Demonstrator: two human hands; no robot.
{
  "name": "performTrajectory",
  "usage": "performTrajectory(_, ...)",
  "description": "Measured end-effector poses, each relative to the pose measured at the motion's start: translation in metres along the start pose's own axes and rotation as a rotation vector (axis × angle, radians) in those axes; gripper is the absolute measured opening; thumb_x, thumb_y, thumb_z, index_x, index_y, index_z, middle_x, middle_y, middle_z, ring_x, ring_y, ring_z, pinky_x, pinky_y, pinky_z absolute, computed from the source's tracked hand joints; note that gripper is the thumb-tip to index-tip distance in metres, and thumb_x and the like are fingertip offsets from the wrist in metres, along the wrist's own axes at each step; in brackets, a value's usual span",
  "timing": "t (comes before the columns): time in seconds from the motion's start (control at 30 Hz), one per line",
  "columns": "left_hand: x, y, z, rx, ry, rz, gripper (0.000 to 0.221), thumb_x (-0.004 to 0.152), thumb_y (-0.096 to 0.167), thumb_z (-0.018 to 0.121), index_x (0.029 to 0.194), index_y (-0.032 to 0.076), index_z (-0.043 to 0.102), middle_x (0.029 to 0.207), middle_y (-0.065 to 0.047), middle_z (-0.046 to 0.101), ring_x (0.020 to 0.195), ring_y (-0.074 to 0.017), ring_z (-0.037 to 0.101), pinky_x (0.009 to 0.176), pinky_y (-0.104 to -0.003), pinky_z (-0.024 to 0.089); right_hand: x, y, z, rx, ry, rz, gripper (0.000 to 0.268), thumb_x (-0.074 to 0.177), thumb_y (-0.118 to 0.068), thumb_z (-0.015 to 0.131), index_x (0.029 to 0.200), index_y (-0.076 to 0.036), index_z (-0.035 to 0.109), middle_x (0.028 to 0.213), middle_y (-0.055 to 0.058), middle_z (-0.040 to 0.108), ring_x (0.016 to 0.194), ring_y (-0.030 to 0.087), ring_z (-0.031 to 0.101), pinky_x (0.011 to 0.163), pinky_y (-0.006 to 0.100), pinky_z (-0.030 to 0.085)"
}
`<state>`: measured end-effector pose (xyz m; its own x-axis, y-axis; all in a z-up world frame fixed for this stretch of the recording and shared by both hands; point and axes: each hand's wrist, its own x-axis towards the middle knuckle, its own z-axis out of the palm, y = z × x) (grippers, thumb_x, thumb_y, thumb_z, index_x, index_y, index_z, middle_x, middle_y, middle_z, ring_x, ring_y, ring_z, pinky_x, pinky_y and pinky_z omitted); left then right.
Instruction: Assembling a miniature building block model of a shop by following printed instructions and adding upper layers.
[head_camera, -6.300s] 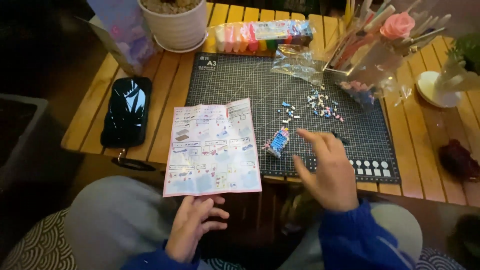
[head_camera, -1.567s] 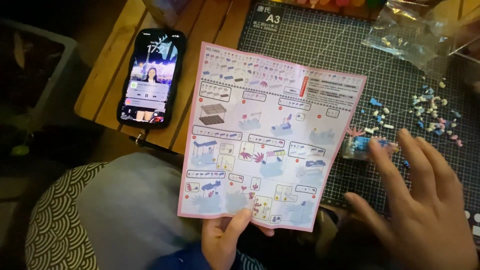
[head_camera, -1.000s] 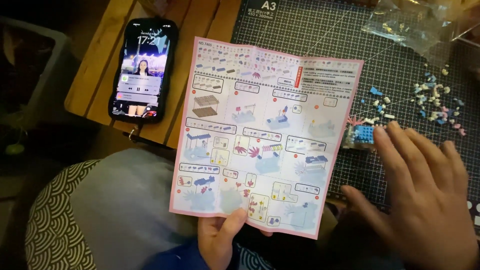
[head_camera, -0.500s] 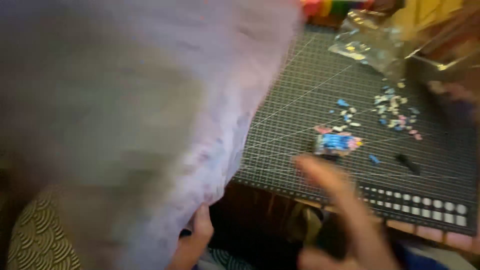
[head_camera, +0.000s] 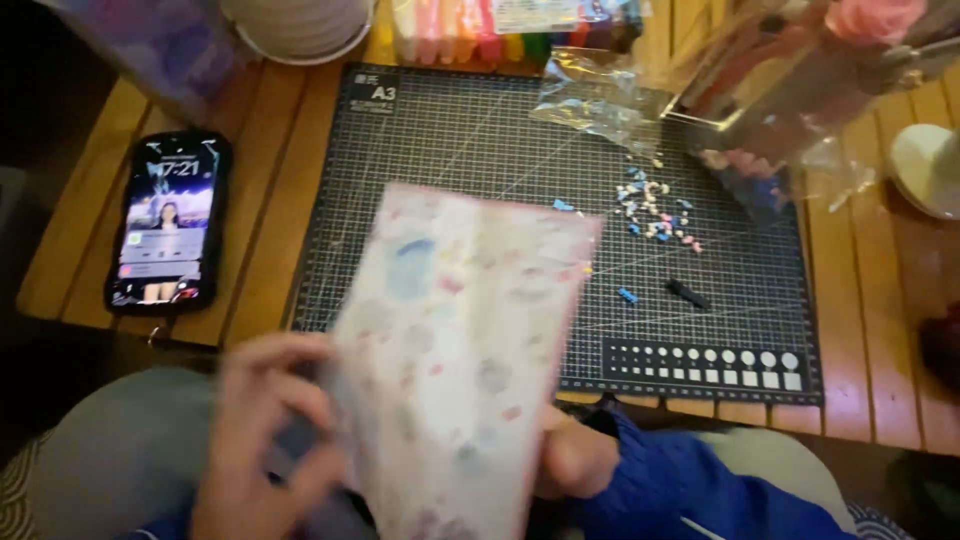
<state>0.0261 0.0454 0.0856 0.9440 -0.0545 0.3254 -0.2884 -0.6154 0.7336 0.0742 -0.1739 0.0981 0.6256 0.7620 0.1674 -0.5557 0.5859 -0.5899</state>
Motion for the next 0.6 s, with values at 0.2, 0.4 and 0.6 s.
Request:
performTrajectory(0.2,0.053,0.02,-0.01,-0.49,-0.059,-0.977,0.084,0.063,-0.004,0.071,0.138,0.012,0.038,0.127,-0.017,0.065,0.11,-0.0273,0.065,0.089,-0.042,0.054,-0.009,-0.025,-0.012,0.057,-0.016,0.123,0.077,0.08,-0.031,0.067,0.142,0.004,0.038,0.13,0.018,0.055,0.121,0.026,0.053,0.111,0.04,0.038)
performTrajectory(0.4,0.075,0.021,-0.016,-0.606,-0.01,-0.616,0.061,0.064,0.001,0.077,0.121,0.004,0.057,0.113,-0.011,0.075,0.094,-0.0167,0.069,0.08,-0.03,0.057,-0.011,-0.066,-0.032,-0.889,0.67,0.235,0.029,0.073,-0.019,0.076,0.096,-0.003,0.081,0.102,0.008,0.084,0.085,0.013,0.076,0.073,0.029,0.064)
performTrajectory(0.6,0.07,0.013,-0.013,-0.698,-0.072,-0.656,0.055,0.065,0.007,0.08,0.115,0.007,0.057,0.111,-0.012,0.08,0.095,-0.0189,0.076,0.077,-0.034,0.066,-0.008,-0.077,-0.029,-0.688,0.88,0.39,0.031,0.073,-0.006,0.072,0.096,0.012,0.084,0.101,0.022,0.09,0.082,0.029,0.082,0.068,0.041,0.068)
